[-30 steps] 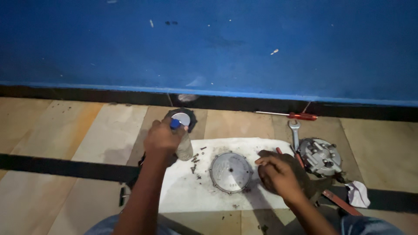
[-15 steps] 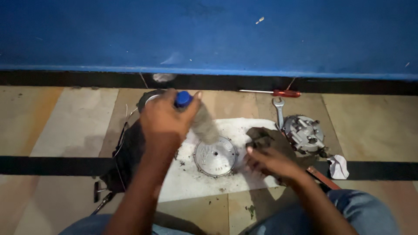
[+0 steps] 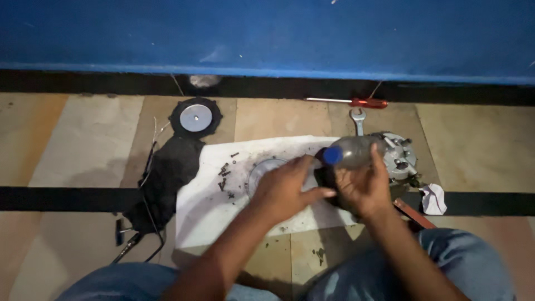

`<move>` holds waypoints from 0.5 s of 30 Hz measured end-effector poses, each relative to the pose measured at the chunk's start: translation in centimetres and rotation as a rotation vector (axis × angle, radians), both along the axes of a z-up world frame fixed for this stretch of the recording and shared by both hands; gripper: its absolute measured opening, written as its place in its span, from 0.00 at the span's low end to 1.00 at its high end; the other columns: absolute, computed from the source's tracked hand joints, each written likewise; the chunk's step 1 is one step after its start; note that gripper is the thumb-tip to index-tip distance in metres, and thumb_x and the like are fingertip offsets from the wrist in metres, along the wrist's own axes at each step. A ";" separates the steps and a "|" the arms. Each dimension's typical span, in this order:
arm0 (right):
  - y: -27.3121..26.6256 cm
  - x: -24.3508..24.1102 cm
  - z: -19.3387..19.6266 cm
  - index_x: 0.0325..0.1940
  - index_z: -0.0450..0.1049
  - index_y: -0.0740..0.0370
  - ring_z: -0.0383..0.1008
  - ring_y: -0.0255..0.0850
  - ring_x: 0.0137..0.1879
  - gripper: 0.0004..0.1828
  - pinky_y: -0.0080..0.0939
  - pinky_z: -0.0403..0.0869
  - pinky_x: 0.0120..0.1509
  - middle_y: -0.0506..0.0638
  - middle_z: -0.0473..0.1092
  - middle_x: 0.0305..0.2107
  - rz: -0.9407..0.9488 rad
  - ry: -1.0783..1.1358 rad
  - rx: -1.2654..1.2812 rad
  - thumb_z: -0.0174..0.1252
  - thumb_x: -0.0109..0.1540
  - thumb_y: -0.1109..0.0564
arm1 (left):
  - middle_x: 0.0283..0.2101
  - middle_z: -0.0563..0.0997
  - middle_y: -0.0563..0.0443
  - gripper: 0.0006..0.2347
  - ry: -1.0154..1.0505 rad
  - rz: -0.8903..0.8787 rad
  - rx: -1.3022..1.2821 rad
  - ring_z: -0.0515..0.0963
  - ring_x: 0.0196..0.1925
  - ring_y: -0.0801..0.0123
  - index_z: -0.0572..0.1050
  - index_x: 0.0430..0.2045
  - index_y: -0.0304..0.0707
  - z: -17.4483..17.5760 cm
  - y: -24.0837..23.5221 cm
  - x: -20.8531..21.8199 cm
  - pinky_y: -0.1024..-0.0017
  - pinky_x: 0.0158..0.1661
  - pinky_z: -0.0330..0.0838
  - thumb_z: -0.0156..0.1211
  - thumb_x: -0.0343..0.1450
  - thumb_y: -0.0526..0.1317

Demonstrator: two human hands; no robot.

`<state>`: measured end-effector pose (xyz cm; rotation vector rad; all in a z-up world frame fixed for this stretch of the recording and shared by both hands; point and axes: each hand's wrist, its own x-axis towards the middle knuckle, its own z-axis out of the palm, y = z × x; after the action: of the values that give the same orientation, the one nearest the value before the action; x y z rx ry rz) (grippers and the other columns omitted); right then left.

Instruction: The person scrubs a circular metal cover with a small brush, then pours liquid from a plastic bottle onto it. They wipe the cover with a cloth, flip it over, and repeat the scrubbing and wiping process on the other side.

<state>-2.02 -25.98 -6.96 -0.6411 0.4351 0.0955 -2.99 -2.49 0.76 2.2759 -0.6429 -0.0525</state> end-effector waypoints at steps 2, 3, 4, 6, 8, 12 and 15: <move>-1.3 0.7 -0.6 0.60 0.69 0.60 0.75 0.43 0.44 0.35 0.40 0.77 0.50 0.53 0.74 0.45 -0.073 0.085 0.050 0.64 0.61 0.32 | 0.52 0.80 0.41 0.30 -0.116 -0.069 0.241 0.81 0.50 0.50 0.68 0.60 0.41 -2.2 2.2 1.7 0.54 0.45 0.74 0.69 0.65 0.51; -1.8 0.9 -0.7 0.60 0.69 0.59 0.76 0.43 0.45 0.35 0.40 0.77 0.51 0.53 0.75 0.45 -0.090 0.083 0.056 0.64 0.61 0.33 | 0.52 0.80 0.42 0.30 -0.041 -0.083 0.444 0.81 0.51 0.52 0.67 0.62 0.45 -3.2 3.4 2.1 0.55 0.47 0.74 0.69 0.66 0.50; -2.0 1.3 -0.7 0.60 0.69 0.58 0.76 0.43 0.46 0.34 0.40 0.77 0.51 0.52 0.75 0.45 -0.101 0.078 0.061 0.64 0.61 0.34 | 0.51 0.80 0.44 0.30 0.034 -0.090 0.647 0.80 0.52 0.54 0.65 0.65 0.49 -4.2 4.4 2.5 0.57 0.48 0.75 0.68 0.66 0.49; -2.0 1.5 -0.6 0.59 0.69 0.57 0.77 0.42 0.48 0.32 0.40 0.78 0.52 0.51 0.75 0.46 -0.116 0.075 0.052 0.64 0.61 0.35 | 0.54 0.77 0.45 0.33 0.185 -0.077 0.764 0.78 0.54 0.55 0.60 0.68 0.57 -6.0 5.0 2.7 0.55 0.49 0.73 0.69 0.66 0.48; -1.7 1.5 -0.4 0.59 0.68 0.56 0.78 0.41 0.50 0.29 0.41 0.79 0.53 0.50 0.75 0.47 -0.124 0.079 0.021 0.62 0.62 0.36 | 0.54 0.76 0.43 0.37 0.261 -0.065 0.815 0.77 0.55 0.55 0.56 0.70 0.63 -7.4 5.0 2.3 0.55 0.49 0.73 0.70 0.66 0.50; -1.0 1.0 -0.2 0.58 0.68 0.56 0.77 0.43 0.48 0.27 0.42 0.78 0.50 0.51 0.75 0.46 -0.023 -0.006 -0.071 0.58 0.65 0.37 | 0.52 0.75 0.38 0.45 0.276 -0.074 0.842 0.78 0.54 0.52 0.48 0.74 0.69 -8.2 4.2 1.7 0.57 0.48 0.75 0.73 0.63 0.57; -0.8 1.0 0.0 0.59 0.68 0.56 0.77 0.42 0.50 0.26 0.42 0.78 0.52 0.51 0.75 0.47 -0.011 0.009 -0.067 0.57 0.66 0.37 | 0.52 0.75 0.38 0.49 0.329 -0.047 0.869 0.79 0.53 0.52 0.45 0.75 0.68 -7.8 4.0 2.1 0.58 0.48 0.76 0.74 0.60 0.59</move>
<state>-1.06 -26.77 -6.98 -0.7048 0.4516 0.0738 -0.91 1.53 -7.00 2.9622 -0.5529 -0.8572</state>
